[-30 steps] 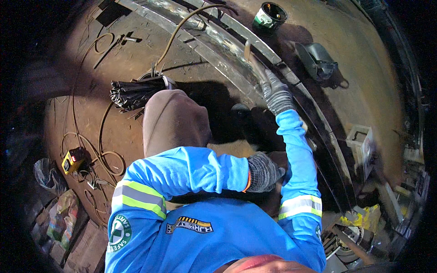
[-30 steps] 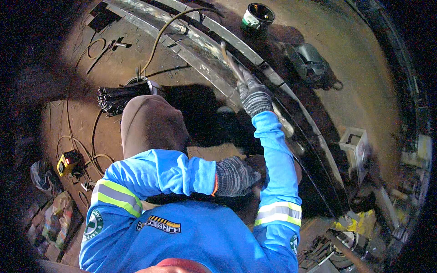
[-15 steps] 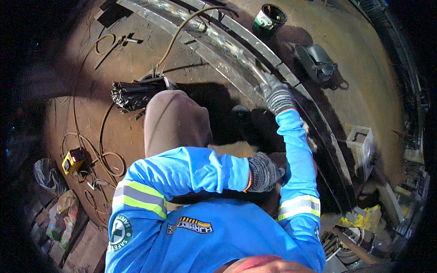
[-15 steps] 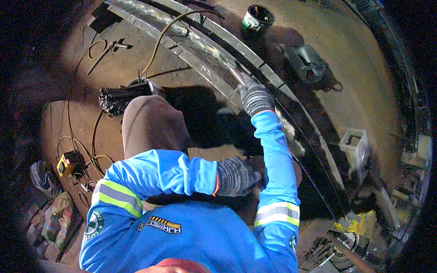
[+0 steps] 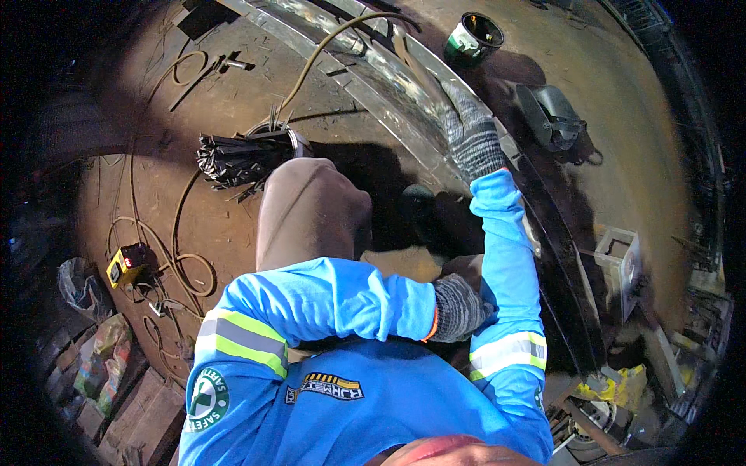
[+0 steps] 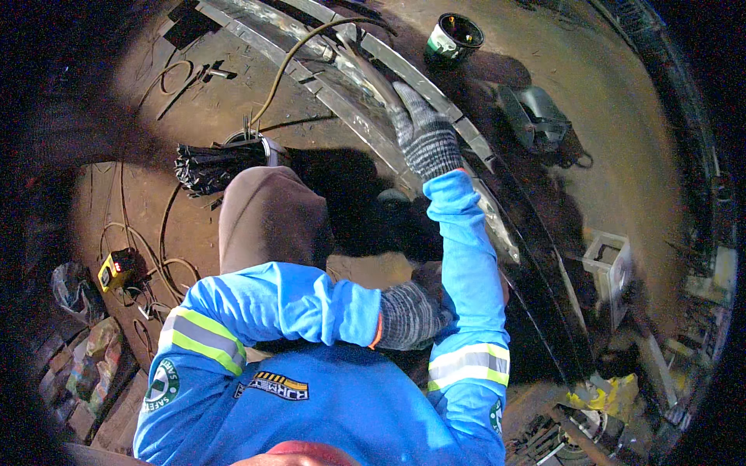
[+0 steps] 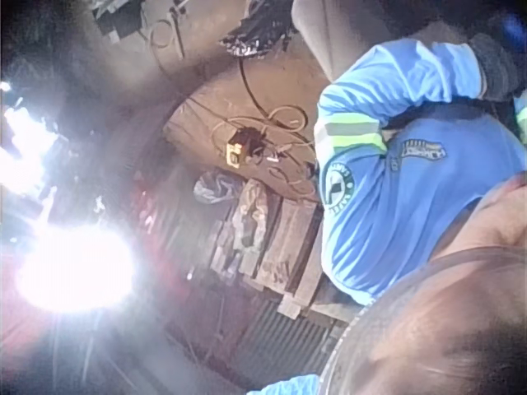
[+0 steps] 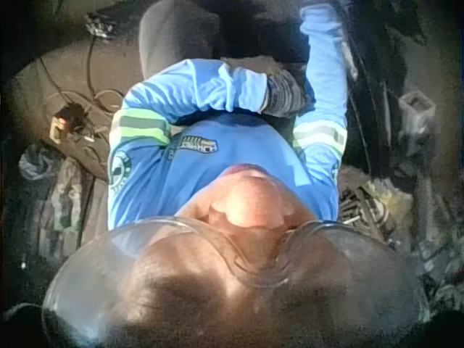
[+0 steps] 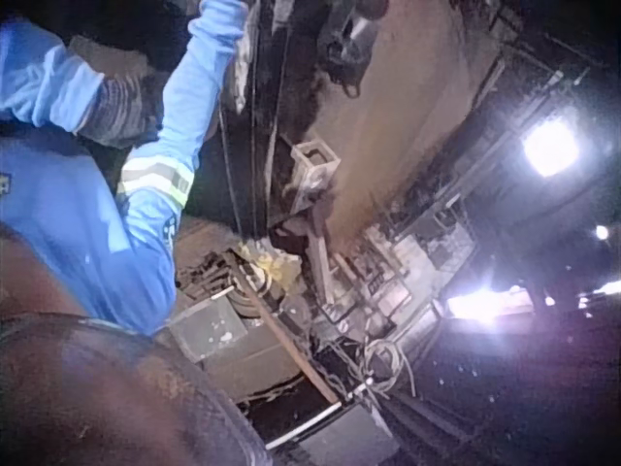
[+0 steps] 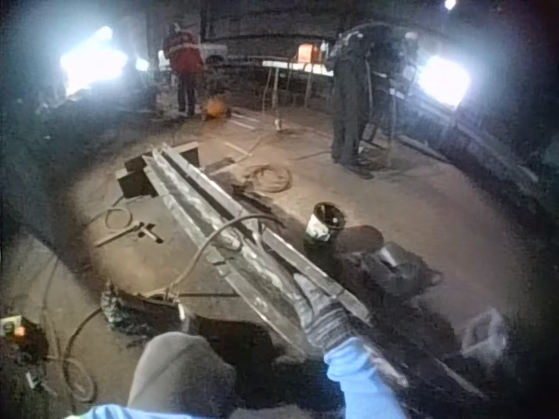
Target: The person sits on the floor and uses a wire brush to scrub a long, curved metal beam. They repeatedly move the brush back and forth along the surface to remove rust or debris. The person occasionally pauses to inspect the cleaned area with their gloved hand.
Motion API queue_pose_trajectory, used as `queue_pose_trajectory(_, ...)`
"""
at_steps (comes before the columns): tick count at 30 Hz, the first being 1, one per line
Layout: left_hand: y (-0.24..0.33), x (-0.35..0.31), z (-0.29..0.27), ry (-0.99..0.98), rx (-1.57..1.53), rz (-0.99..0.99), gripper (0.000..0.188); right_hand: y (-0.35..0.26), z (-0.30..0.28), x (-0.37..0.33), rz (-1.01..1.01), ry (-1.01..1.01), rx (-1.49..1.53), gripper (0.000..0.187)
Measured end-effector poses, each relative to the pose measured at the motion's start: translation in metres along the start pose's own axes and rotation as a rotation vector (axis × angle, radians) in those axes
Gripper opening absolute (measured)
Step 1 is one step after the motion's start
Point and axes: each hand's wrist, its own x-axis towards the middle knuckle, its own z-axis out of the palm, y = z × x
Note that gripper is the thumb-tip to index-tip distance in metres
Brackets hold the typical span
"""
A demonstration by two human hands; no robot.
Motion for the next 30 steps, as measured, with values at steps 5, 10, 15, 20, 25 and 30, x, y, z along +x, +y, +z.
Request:
queue_pose_trajectory(5,-0.005,0.014,0.045,0.105,0.224,-0.038,0.029,-0.010,0.022,0.010,-0.060,0.041,-0.087,0.039)
queue_pose_trajectory(10,-0.003,0.016,0.025,0.045,0.320,-0.053,0.025,0.018,0.056,0.007,0.619,-0.558,-0.352,0.044)
queue_pose_trajectory(15,0.000,0.033,0.073,0.067,0.211,-0.060,0.020,-0.014,0.038,0.020,0.055,-0.019,-0.111,0.044)
queue_pose_trajectory(20,0.000,0.026,0.042,-0.073,0.258,-0.027,0.019,-0.005,0.046,0.011,0.566,-0.509,-0.296,0.034)
queue_pose_trajectory(25,-0.001,0.032,0.063,-0.080,0.283,-0.088,0.020,-0.002,0.042,0.017,0.254,-0.115,-0.018,0.036)
queue_pose_trajectory(30,0.005,0.026,0.044,-0.084,0.294,-0.071,0.019,0.025,0.059,-0.005,0.308,-0.197,-0.173,0.033)
